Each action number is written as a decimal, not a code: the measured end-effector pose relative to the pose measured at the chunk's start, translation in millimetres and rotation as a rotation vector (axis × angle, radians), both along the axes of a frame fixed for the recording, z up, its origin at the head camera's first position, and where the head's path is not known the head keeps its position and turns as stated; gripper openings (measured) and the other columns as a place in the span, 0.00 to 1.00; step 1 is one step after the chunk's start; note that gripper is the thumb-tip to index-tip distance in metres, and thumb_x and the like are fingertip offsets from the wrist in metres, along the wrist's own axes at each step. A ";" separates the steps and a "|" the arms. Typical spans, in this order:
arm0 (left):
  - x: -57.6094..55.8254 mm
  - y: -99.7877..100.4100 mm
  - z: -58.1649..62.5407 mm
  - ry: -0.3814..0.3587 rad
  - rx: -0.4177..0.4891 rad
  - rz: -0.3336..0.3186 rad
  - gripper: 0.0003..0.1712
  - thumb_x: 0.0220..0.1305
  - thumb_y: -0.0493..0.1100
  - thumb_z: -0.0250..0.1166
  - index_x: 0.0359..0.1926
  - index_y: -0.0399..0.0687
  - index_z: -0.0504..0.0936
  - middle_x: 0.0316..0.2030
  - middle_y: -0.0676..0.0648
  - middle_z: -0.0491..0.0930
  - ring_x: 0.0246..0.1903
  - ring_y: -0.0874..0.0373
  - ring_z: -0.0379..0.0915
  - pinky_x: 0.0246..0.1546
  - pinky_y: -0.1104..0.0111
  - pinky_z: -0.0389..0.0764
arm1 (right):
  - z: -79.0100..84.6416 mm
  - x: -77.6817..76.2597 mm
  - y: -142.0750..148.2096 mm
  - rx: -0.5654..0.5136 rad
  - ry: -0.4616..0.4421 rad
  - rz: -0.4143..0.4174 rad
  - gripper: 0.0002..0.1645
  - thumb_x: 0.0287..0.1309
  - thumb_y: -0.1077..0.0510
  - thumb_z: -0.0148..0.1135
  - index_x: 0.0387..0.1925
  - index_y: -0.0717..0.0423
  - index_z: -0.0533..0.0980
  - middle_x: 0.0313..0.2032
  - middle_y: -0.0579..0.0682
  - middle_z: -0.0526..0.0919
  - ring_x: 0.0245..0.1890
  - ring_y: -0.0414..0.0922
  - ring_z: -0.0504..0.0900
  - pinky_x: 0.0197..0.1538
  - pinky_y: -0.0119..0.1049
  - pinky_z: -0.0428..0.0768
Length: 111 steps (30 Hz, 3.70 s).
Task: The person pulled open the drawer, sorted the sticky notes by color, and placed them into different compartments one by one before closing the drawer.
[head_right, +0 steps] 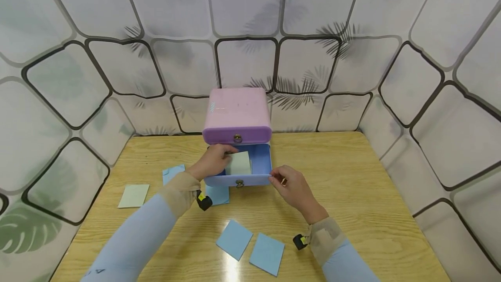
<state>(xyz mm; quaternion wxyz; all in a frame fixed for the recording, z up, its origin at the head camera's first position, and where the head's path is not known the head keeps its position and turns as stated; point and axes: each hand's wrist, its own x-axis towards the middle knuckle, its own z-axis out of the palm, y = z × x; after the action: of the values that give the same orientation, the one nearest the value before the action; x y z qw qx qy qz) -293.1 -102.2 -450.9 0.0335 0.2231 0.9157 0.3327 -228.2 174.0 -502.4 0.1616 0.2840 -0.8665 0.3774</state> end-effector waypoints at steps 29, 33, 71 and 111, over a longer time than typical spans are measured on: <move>-8.8 11.6 -5.1 0.020 -0.243 -0.072 0.13 0.66 0.36 0.61 0.50 0.46 0.84 0.48 0.48 0.83 0.51 0.54 0.77 0.54 0.63 0.75 | 1.5 1.6 -0.9 -0.004 -0.007 -0.002 0.06 0.59 0.62 0.66 0.38 0.52 0.79 0.29 0.39 0.76 0.27 0.35 0.74 0.29 0.31 0.77; -8.5 11.7 -6.1 0.024 -0.243 -0.109 0.14 0.66 0.37 0.61 0.51 0.46 0.83 0.49 0.48 0.82 0.51 0.54 0.76 0.55 0.62 0.74 | 2.0 1.7 -0.4 -0.004 -0.007 0.000 0.06 0.59 0.63 0.66 0.38 0.52 0.79 0.30 0.39 0.76 0.28 0.35 0.74 0.29 0.31 0.77; -0.4 11.0 5.1 0.102 -0.195 -0.097 0.14 0.69 0.35 0.55 0.48 0.43 0.84 0.47 0.47 0.83 0.50 0.54 0.77 0.52 0.63 0.76 | 2.6 2.4 -1.0 -0.010 -0.025 -0.007 0.05 0.60 0.61 0.65 0.38 0.52 0.80 0.30 0.38 0.77 0.28 0.35 0.74 0.29 0.31 0.78; 97.0 -173.7 16.6 0.293 -0.011 0.520 0.20 0.69 0.53 0.59 0.49 0.42 0.81 0.29 0.48 0.81 0.27 0.54 0.76 0.28 0.58 0.77 | 3.1 2.6 -1.9 -0.108 0.012 -0.007 0.06 0.59 0.64 0.66 0.39 0.60 0.80 0.30 0.40 0.79 0.27 0.36 0.76 0.27 0.30 0.77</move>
<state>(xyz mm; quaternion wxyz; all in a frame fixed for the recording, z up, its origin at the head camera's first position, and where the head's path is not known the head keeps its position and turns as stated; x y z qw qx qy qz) -196.1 -275.8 -434.3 -0.1841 0.0266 0.9389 0.2895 -225.6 172.1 -499.3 0.1833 0.2740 -0.8449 0.4212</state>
